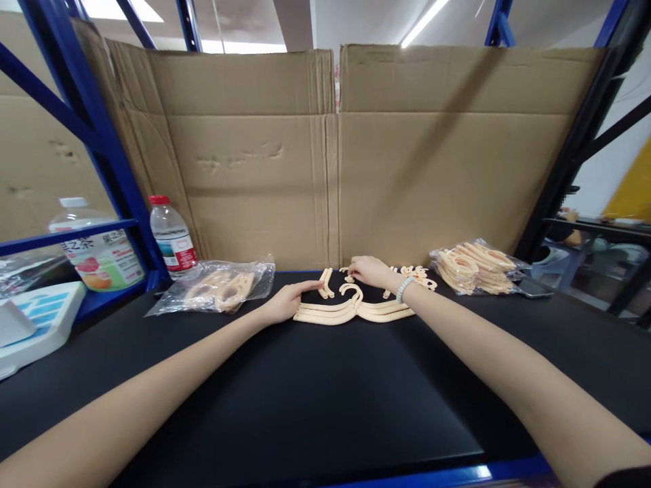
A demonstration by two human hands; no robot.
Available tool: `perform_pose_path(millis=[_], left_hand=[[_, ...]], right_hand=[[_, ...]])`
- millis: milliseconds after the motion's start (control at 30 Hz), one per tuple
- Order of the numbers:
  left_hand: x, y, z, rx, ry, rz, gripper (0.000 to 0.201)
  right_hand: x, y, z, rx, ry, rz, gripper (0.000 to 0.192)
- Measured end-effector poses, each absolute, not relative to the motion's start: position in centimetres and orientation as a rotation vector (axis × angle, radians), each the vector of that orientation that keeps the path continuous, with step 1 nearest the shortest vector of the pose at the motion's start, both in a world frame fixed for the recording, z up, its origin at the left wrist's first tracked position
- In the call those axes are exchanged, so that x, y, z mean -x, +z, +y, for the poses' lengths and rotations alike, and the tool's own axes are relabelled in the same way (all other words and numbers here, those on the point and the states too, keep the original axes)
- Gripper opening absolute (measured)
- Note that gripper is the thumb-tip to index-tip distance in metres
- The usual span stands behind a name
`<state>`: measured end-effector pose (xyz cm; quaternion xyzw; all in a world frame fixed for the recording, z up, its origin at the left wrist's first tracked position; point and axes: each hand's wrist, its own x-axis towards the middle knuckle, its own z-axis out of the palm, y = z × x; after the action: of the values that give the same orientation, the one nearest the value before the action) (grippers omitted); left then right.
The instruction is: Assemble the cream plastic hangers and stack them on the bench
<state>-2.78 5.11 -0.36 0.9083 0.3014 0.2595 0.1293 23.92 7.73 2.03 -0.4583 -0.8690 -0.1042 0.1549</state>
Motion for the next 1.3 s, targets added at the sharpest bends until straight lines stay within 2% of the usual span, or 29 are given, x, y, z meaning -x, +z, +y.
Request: perform_pose_path(millis=[200,300,433,533,700,767,900,1033,1300], left_hand=[[3.1,-0.2,5.2,-2.677,0.833,0.956,0.045],[3.4,0.0,5.2,-2.706,0.844,0.952,0.030],[3.6,0.3,5.0,-2.703,0.905,0.987,0.020],[3.5,0.8,4.2,-2.662,0.996,1.042,0.017],[2.0,2.3,0.4,-2.534,1.139,1.121,0.019],[0.9,2.8,-1.8,-2.310,1.162,1.026,0.019],[-1.3,3.1,-5.5,-2.000,1.152,0.822,0.019],[-2.5,2.6,-7.2,-1.876,1.072,0.828,0.023],[-2.6,0.8,-6.9,-1.701,1.111,0.889,0.013]], right_hand=[[-24.7,2.6,5.6,1.266,-0.238,-2.205,0.018],[-25.1,2.9,2.9,1.252,-0.178,-2.046,0.026],[-25.2,3.0,-1.5,1.131,0.332,-1.700,0.032],[-24.7,2.7,-4.1,1.035,0.640,-1.516,0.035],[-23.9,1.9,-6.6,1.000,0.936,-1.370,0.038],[-23.7,1.7,-7.1,0.998,1.014,-1.346,0.037],[-23.5,1.4,-7.4,0.936,1.137,-1.296,0.029],[-23.5,1.1,-7.4,0.907,1.254,-1.290,0.022],[-23.0,0.9,-7.8,0.901,1.207,-1.429,0.028]])
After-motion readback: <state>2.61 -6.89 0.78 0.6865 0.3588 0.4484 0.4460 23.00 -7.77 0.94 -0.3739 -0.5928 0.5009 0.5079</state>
